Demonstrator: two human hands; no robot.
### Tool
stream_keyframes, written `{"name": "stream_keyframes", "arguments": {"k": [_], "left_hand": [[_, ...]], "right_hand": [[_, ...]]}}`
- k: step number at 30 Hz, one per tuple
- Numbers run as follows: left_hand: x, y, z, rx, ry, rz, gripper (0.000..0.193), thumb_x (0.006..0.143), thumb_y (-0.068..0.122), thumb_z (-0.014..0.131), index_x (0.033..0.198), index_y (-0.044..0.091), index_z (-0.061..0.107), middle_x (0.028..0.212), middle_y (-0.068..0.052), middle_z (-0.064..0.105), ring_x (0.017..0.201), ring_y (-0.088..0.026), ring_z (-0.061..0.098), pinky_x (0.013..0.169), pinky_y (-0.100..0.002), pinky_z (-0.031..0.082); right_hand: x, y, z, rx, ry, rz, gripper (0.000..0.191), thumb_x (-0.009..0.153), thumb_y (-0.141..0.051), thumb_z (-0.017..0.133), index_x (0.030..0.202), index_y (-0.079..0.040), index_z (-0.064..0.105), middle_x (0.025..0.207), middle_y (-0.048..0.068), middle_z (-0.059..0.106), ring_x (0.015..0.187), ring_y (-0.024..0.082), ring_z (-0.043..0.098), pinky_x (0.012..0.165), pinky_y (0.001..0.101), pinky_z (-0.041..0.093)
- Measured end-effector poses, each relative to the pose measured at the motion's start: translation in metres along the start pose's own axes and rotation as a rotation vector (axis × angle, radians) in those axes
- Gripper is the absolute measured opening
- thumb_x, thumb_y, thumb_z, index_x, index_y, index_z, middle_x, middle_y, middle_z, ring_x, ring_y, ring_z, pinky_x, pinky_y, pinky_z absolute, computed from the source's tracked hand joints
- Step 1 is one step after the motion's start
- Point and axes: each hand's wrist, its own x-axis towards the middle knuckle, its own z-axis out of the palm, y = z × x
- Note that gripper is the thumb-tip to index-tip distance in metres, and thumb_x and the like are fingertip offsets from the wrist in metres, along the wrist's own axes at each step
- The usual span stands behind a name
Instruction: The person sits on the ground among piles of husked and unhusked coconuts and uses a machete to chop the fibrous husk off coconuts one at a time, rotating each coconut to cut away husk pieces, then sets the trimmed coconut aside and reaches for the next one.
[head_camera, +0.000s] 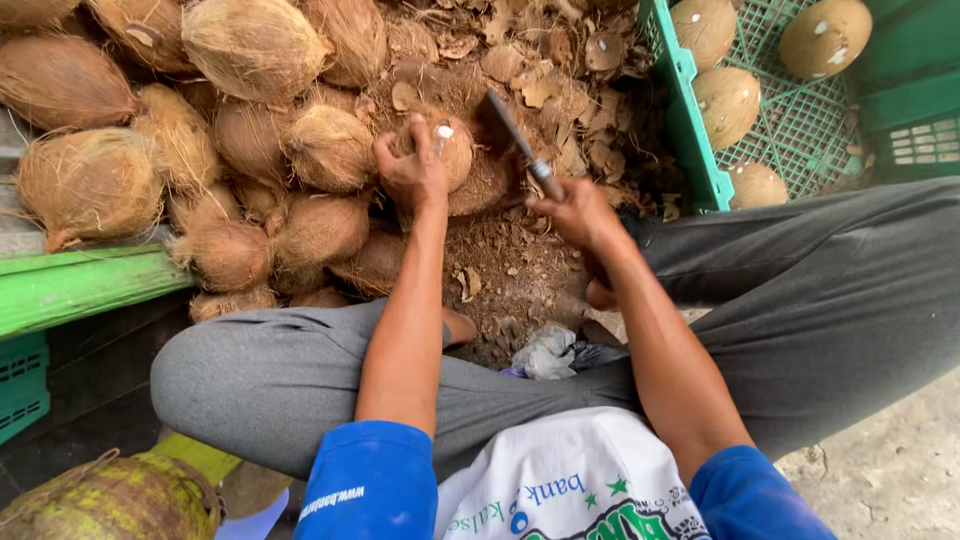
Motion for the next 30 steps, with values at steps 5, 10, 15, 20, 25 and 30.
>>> {"name": "stream_keyframes", "arguments": {"k": [5,10,15,20,25,30], "left_hand": [[0.014,0.008,-0.005,0.281,-0.056,0.254,0.050,0.090,0.058,0.072,0.109,0.012,0.075,0.104,-0.005,0.070,0.092,-0.018,0.066,0.073,-0.038,0.051],[0.005,0.010,0.011,-0.027,-0.017,-0.046,0.050,0.086,0.056,0.067,0.119,0.018,0.069,0.096,-0.006,0.071,0.069,-0.018,0.059,0.057,-0.040,0.048],[0.011,0.014,0.001,0.327,-0.151,0.234,0.046,0.091,0.062,0.059,0.099,0.019,0.072,0.084,-0.001,0.072,0.063,-0.014,0.062,0.050,-0.035,0.044],[0.019,0.010,-0.003,0.335,-0.165,0.452,0.047,0.098,0.062,0.053,0.096,0.019,0.071,0.084,0.002,0.071,0.067,-0.012,0.063,0.054,-0.032,0.048],[0.024,-0.002,0.003,0.316,-0.196,0.386,0.047,0.099,0.059,0.047,0.094,0.018,0.070,0.075,0.000,0.068,0.059,-0.013,0.060,0.050,-0.033,0.045],[0.025,-0.001,0.003,0.312,-0.137,0.450,0.047,0.099,0.058,0.048,0.097,0.017,0.071,0.082,0.001,0.071,0.058,-0.013,0.061,0.049,-0.031,0.046]], "right_hand": [[-0.019,-0.020,-0.038,0.044,0.452,-0.295,0.023,0.103,-0.029,0.065,0.094,-0.010,0.056,0.075,-0.001,0.058,0.057,0.009,0.053,0.048,0.0304,0.049],[-0.035,-0.043,-0.032,0.292,0.349,-0.459,0.025,0.103,-0.035,0.061,0.095,-0.013,0.053,0.069,-0.002,0.051,0.052,0.009,0.049,0.043,0.0308,0.047],[-0.045,-0.049,0.003,0.232,0.175,-0.458,0.037,0.101,-0.041,0.063,0.086,-0.011,0.046,0.071,-0.003,0.052,0.053,0.011,0.047,0.042,0.0318,0.044],[-0.045,-0.047,0.016,0.002,0.066,-0.406,0.035,0.104,-0.040,0.062,0.082,-0.014,0.053,0.065,-0.003,0.050,0.053,0.009,0.049,0.045,0.0299,0.044],[-0.041,-0.046,0.021,0.447,0.119,-0.579,0.032,0.099,-0.035,0.063,0.080,-0.013,0.049,0.058,-0.004,0.050,0.044,0.011,0.046,0.037,0.0322,0.043],[-0.042,-0.044,0.030,0.094,0.013,-0.350,0.037,0.104,-0.033,0.066,0.078,-0.010,0.054,0.060,-0.002,0.051,0.045,0.008,0.045,0.039,0.0257,0.040]]}}
